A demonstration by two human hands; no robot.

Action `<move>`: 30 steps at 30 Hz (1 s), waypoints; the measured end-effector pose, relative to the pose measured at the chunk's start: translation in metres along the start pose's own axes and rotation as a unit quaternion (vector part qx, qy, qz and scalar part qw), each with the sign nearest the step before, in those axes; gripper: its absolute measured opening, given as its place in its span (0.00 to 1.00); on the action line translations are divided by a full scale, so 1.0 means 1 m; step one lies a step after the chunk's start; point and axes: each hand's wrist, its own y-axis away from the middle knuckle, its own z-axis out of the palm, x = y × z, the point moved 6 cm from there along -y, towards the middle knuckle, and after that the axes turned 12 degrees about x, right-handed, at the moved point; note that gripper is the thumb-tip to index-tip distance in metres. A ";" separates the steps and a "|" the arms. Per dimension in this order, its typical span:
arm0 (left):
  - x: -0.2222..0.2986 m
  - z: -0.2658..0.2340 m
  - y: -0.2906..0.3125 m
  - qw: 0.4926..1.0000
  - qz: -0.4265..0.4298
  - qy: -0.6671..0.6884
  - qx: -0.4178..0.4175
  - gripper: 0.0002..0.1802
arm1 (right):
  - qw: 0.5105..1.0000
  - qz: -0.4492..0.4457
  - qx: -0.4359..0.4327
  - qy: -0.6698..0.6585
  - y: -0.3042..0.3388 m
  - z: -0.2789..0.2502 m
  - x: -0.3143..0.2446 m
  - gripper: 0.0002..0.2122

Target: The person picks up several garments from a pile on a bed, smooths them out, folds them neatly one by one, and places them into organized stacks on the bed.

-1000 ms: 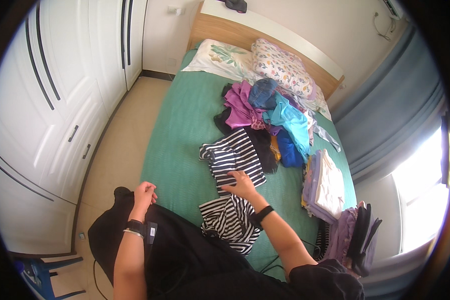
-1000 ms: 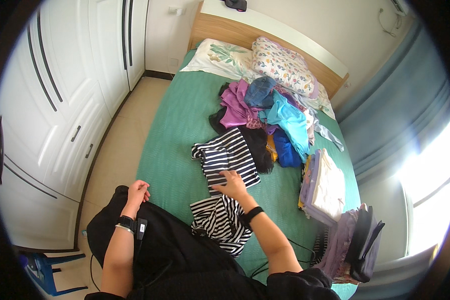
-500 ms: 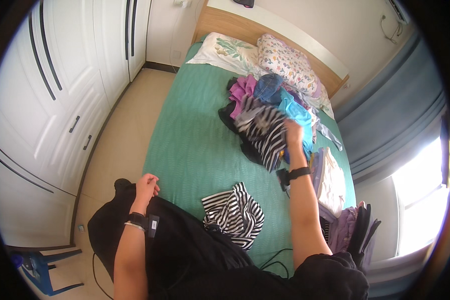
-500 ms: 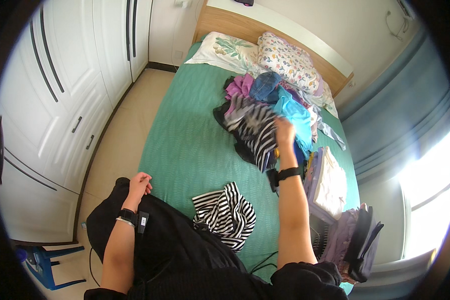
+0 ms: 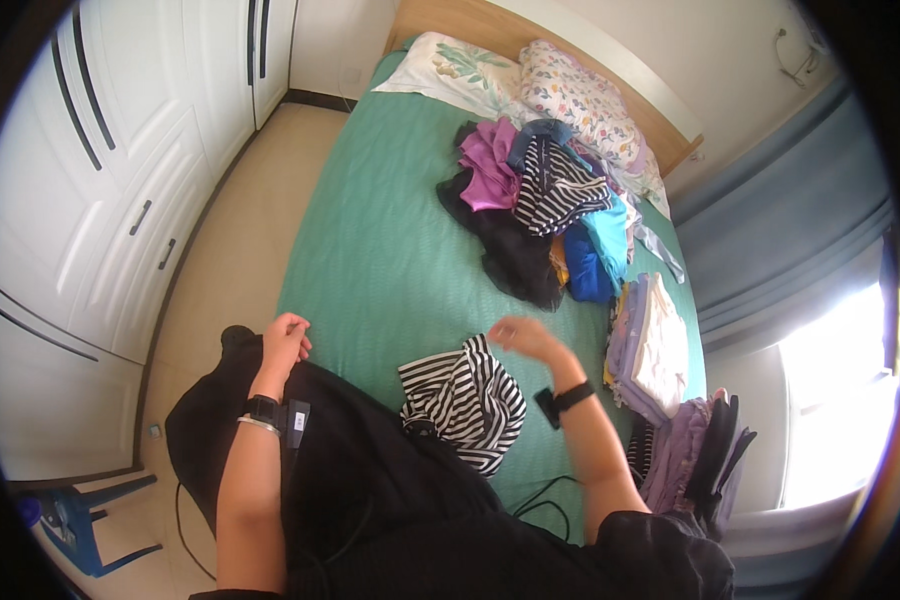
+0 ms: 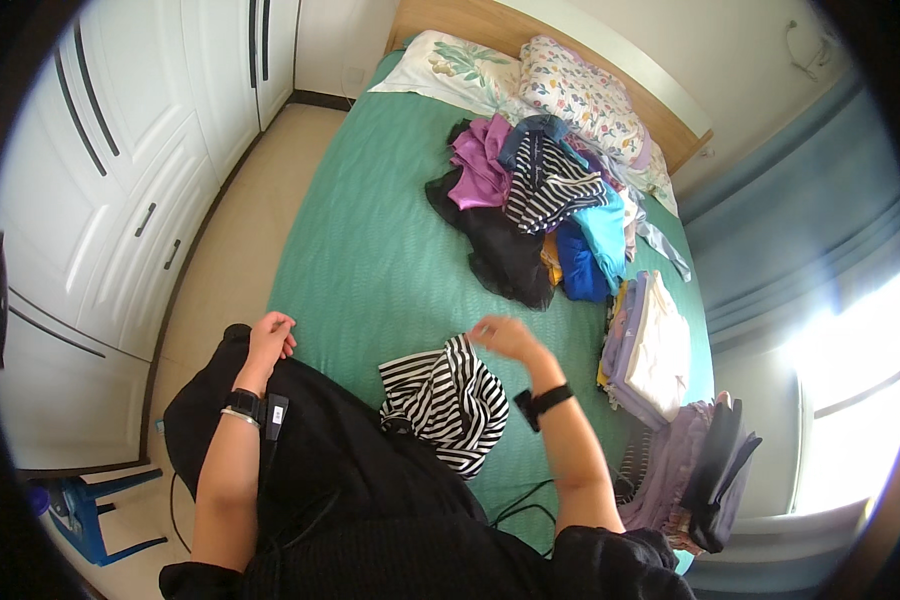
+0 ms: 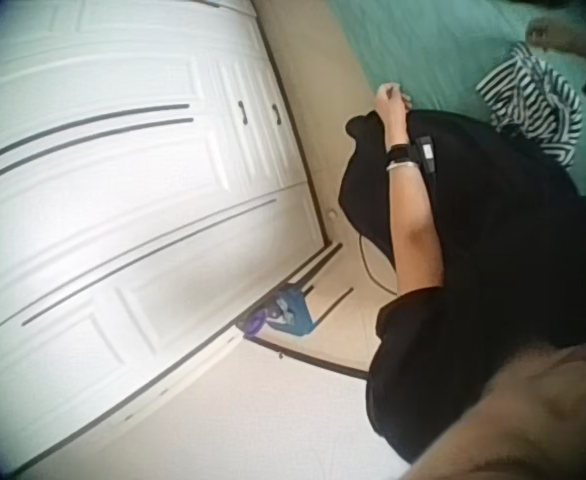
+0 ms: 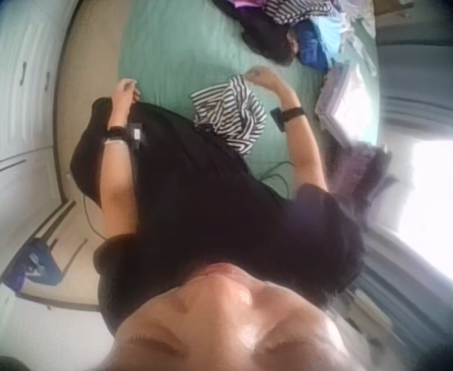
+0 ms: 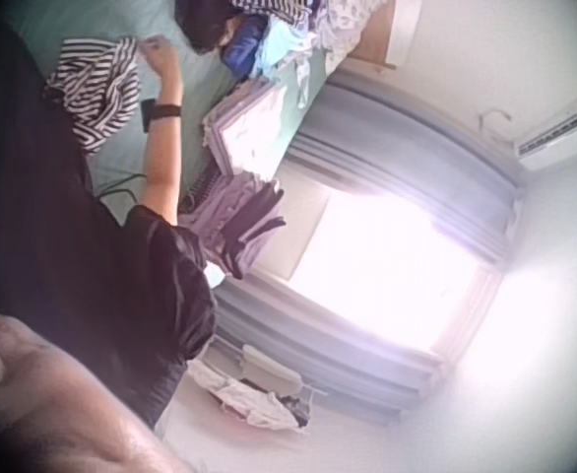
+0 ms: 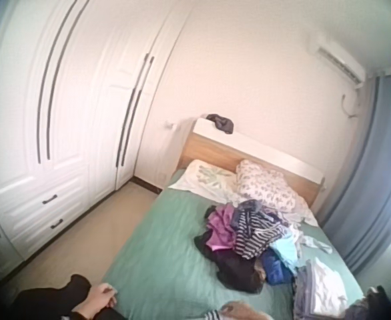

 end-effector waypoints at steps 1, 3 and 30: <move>-0.001 -0.002 0.002 1.000 -0.002 -0.003 0.003 0.06 | 0.995 0.015 -0.032 0.088 0.017 0.021 -0.010 0.19; 0.003 0.001 0.002 1.000 0.010 0.002 0.004 0.06 | 0.993 -0.033 0.056 0.099 0.036 0.037 -0.019 0.21; 0.166 0.068 0.170 0.933 0.017 0.222 -0.283 0.22 | 0.623 -0.131 -0.019 -0.771 0.122 -0.062 -0.177 0.23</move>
